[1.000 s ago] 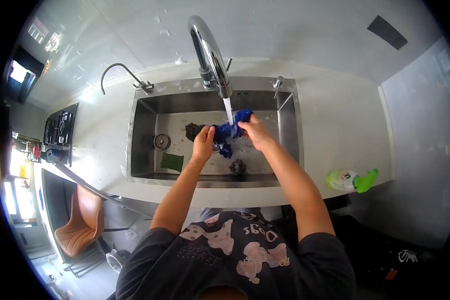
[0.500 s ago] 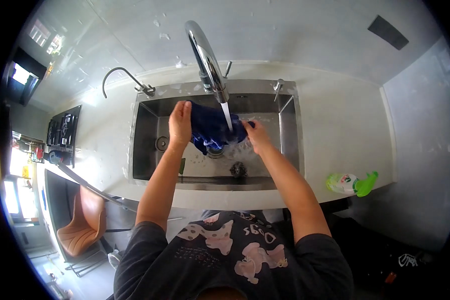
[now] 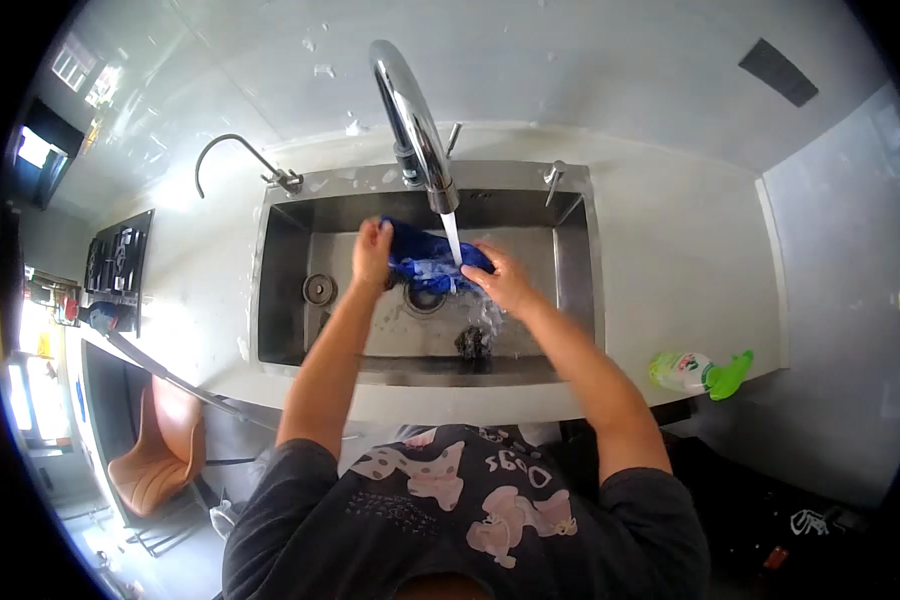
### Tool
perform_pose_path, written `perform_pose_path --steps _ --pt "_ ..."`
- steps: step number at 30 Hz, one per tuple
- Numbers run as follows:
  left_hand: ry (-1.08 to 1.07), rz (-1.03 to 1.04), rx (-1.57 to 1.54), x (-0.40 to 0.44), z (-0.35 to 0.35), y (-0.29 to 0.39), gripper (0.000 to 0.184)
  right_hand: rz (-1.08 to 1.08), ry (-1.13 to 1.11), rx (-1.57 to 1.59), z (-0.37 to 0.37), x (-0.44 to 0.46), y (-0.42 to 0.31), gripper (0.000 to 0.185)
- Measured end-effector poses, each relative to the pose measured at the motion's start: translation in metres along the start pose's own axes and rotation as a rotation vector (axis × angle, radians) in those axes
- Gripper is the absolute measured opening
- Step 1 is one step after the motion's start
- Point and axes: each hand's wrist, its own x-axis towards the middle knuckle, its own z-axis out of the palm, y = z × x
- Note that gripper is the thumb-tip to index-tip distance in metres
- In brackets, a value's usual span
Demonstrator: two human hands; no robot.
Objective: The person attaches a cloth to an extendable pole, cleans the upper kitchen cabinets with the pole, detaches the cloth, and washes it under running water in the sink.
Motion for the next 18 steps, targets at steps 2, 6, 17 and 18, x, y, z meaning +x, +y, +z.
perform_pose_path --steps 2,6,17,18 --pt "-0.035 -0.328 -0.162 -0.035 0.029 -0.034 0.033 0.071 0.114 0.243 0.021 -0.004 -0.01 0.037" --pt "-0.385 -0.969 -1.06 -0.066 0.079 -0.038 0.062 0.083 0.32 0.246 0.058 -0.021 -0.018 0.029" --pt "-0.328 -1.028 -1.019 -0.075 0.09 -0.017 0.038 0.105 0.411 -0.709 0.048 0.026 0.026 0.04" --pt "-0.277 -1.006 -0.95 -0.079 0.093 -0.018 0.039 0.184 0.402 -0.701 0.039 0.034 0.034 0.042"
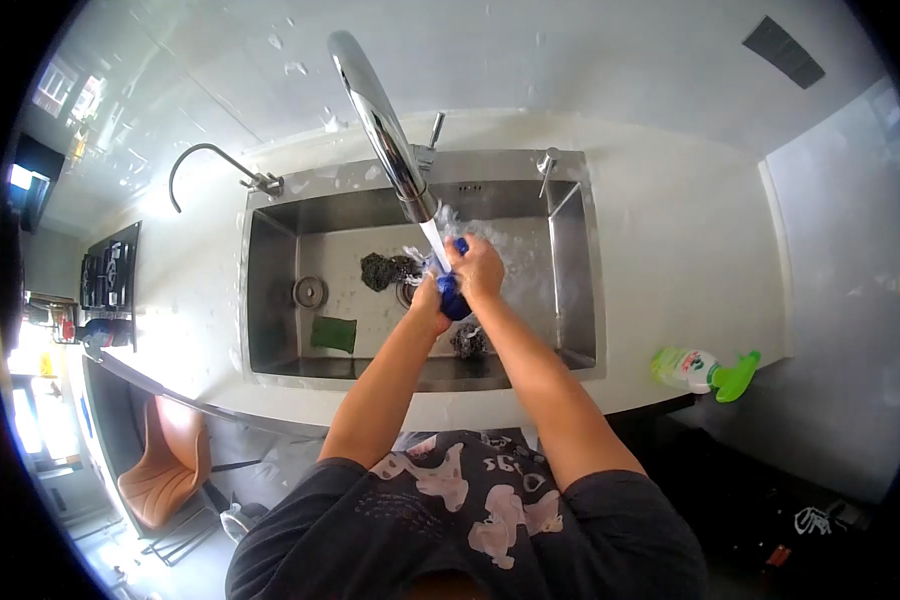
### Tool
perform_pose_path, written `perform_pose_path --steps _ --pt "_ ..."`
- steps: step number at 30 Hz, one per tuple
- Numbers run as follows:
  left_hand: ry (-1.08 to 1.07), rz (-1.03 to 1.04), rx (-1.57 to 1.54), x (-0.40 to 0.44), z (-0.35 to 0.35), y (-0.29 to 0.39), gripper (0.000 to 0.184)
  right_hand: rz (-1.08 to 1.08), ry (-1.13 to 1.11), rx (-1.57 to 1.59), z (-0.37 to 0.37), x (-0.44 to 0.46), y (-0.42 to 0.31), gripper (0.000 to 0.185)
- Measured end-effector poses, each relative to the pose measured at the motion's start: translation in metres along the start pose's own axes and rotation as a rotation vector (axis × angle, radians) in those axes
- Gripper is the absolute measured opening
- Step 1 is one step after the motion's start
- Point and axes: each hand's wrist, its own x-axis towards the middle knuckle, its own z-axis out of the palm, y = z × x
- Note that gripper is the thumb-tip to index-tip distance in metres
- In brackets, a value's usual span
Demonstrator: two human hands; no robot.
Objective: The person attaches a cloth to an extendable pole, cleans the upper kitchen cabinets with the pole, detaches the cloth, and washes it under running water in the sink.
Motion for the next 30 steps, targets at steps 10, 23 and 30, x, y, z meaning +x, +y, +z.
perform_pose_path --steps 10,23,30 --pt "-0.054 -0.092 -0.025 -0.004 -0.011 0.001 0.042 0.044 -0.143 0.057 0.003 -0.027 -0.03 0.039" --pt "0.088 -0.069 0.179 -0.033 0.004 0.011 0.038 0.016 0.16 0.147 0.017 -0.004 0.014 0.028" --pt "-0.275 -0.115 -0.02 -0.031 0.0 0.026 0.056 -0.174 -0.05 0.49 -0.025 -0.074 -0.057 0.013"
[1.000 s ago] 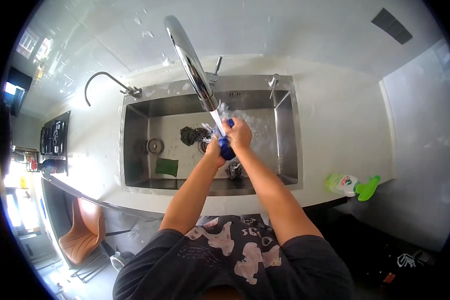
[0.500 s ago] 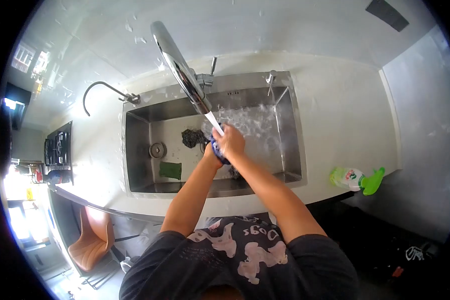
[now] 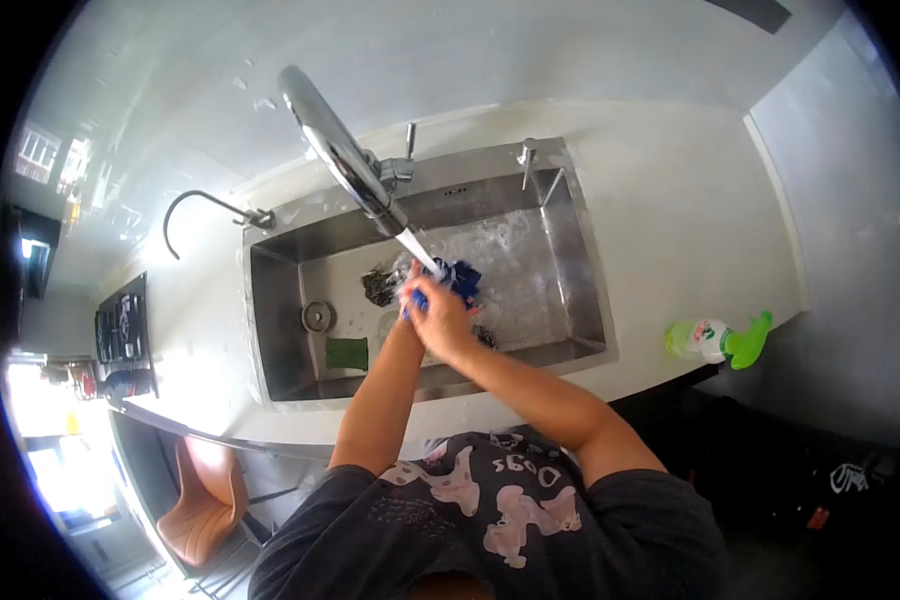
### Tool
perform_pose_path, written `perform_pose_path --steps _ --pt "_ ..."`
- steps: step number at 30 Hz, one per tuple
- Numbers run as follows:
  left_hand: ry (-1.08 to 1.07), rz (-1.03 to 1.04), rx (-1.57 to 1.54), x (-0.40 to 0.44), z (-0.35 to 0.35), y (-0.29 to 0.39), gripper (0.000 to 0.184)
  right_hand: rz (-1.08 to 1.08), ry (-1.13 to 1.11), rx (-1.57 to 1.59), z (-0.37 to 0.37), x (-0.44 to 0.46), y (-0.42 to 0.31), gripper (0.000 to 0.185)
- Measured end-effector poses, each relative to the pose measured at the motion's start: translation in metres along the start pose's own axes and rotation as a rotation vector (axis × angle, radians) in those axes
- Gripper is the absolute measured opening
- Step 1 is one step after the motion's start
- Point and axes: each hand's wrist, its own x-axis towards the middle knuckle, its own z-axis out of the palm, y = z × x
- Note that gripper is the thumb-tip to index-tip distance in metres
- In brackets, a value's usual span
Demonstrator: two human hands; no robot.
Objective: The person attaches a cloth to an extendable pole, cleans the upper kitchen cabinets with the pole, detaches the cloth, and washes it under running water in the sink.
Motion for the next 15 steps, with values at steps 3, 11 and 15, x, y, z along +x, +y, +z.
perform_pose_path --steps 3,11,15 --pt "-0.031 0.112 0.21 -0.004 0.005 -0.005 0.058 -0.122 -0.018 -0.049 0.007 -0.019 -0.016 0.02" --pt "0.282 0.032 0.104 0.01 -0.002 -0.018 0.035 0.106 0.163 -0.442 -0.003 0.052 0.051 0.034" --pt "0.368 0.14 0.472 -0.008 0.015 -0.007 0.035 0.256 0.031 -0.402 -0.028 0.053 0.09 0.042"
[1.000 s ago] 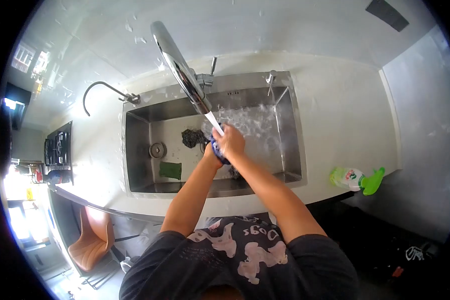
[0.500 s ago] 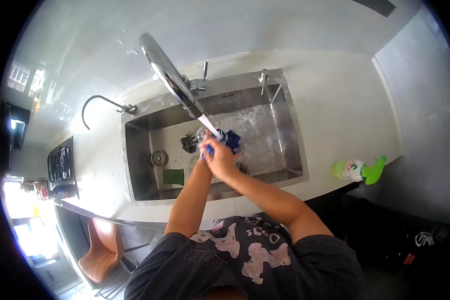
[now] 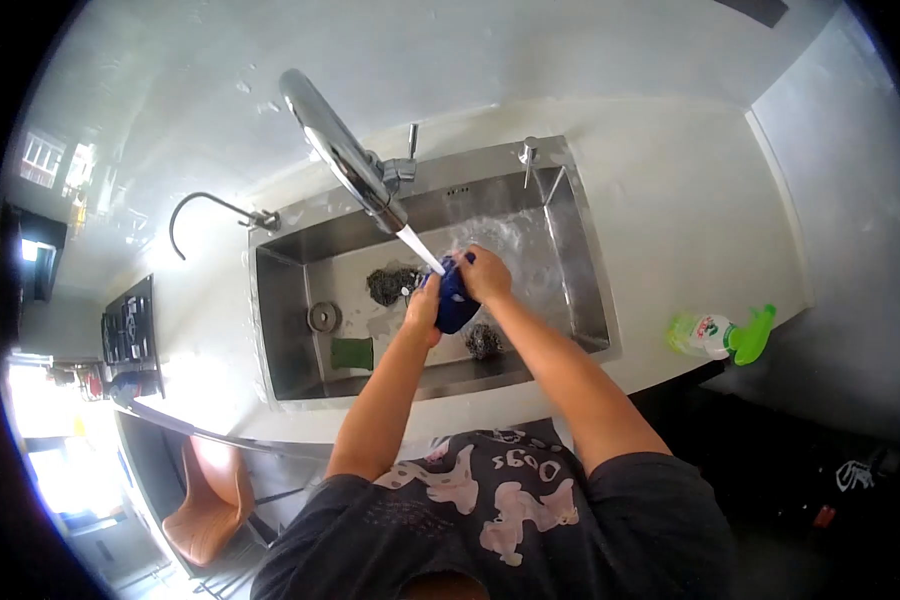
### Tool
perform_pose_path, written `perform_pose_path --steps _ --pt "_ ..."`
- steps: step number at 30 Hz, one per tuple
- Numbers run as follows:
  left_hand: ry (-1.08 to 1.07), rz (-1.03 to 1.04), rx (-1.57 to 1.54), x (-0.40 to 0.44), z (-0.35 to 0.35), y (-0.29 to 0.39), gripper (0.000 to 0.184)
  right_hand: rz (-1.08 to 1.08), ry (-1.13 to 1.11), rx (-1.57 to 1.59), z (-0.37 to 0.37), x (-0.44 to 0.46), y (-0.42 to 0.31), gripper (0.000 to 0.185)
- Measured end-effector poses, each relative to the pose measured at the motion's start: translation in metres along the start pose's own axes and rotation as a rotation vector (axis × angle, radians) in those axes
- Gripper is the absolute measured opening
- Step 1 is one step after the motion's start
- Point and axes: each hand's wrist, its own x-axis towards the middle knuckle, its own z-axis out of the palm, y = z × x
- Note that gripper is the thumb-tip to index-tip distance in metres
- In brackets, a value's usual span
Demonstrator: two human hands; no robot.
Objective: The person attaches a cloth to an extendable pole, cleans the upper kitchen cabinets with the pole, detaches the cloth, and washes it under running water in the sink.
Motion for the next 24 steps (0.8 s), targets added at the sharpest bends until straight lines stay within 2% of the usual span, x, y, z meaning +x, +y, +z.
perform_pose_path --steps 1,2,3,4,6,7,8,10,11,12,14,15,16,18,19,20,22,23,24 --pt "0.008 0.0 -0.01 -0.003 -0.004 0.0 0.035 0.028 -0.124 0.209 0.007 0.003 0.023 0.047" --pt "-0.008 0.101 0.2 -0.005 -0.007 0.002 0.037 0.055 -0.245 0.419 0.005 0.005 0.028 0.053" --pt "-0.019 0.197 0.41 -0.007 -0.011 0.004 0.039 0.176 -0.432 0.555 0.001 0.006 0.033 0.058" --pt "-0.012 0.203 0.403 -0.009 -0.013 0.006 0.039 0.168 -0.44 0.552 -0.002 0.011 0.031 0.058" --pt "-0.161 0.339 0.709 -0.015 -0.018 0.007 0.043 0.6 -0.804 0.762 -0.004 0.018 0.026 0.052" --pt "-0.171 0.373 0.813 -0.017 -0.017 0.009 0.04 0.619 -0.948 0.765 -0.012 0.017 0.017 0.043" --pt "-0.161 0.374 0.81 -0.02 -0.017 0.012 0.04 0.616 -0.958 0.762 -0.005 0.019 0.018 0.043" --pt "-0.264 0.576 1.22 -0.027 -0.016 0.019 0.035 0.586 -1.026 1.036 0.02 0.026 0.027 0.032" --pt "-0.242 0.638 1.282 -0.023 -0.022 0.015 0.033 0.415 -0.859 1.114 0.03 0.023 0.03 0.025" --pt "-0.236 0.639 1.279 -0.016 -0.029 0.006 0.033 0.414 -0.864 1.11 0.036 0.021 0.035 0.025" --pt "0.098 0.858 0.86 0.004 -0.047 -0.023 0.035 0.593 -0.485 1.282 0.035 0.015 0.026 0.031" --pt "0.234 0.798 0.718 0.016 -0.054 -0.042 0.049 0.571 -0.29 1.289 0.026 0.006 0.004 0.035" --pt "0.244 0.796 0.712 0.013 -0.052 -0.044 0.049 0.573 -0.301 1.283 0.029 0.0 -0.003 0.035" --pt "-0.09 -0.103 -0.383 -0.006 -0.038 -0.035 0.064 0.261 -0.009 1.021 0.034 -0.014 -0.012 0.038" --pt "0.086 -0.289 -0.553 -0.021 -0.015 -0.012 0.074 0.268 -0.021 1.028 0.023 -0.027 -0.03 0.044" --pt "-0.251 -0.194 -0.727 -0.011 -0.021 -0.022 0.076 0.051 0.041 0.901 0.029 -0.036 -0.029 0.049" --pt "-0.31 -0.09 -0.68 0.015 -0.026 -0.026 0.075 -0.164 0.091 0.637 0.02 -0.06 -0.032 0.05" --pt "-0.342 -0.146 -0.697 0.013 -0.022 -0.016 0.069 -0.219 0.07 0.534 0.012 -0.07 -0.038 0.051" --pt "-0.483 -0.215 -0.688 0.025 -0.034 -0.021 0.06 -0.211 0.045 0.521 0.005 -0.079 -0.046 0.047"
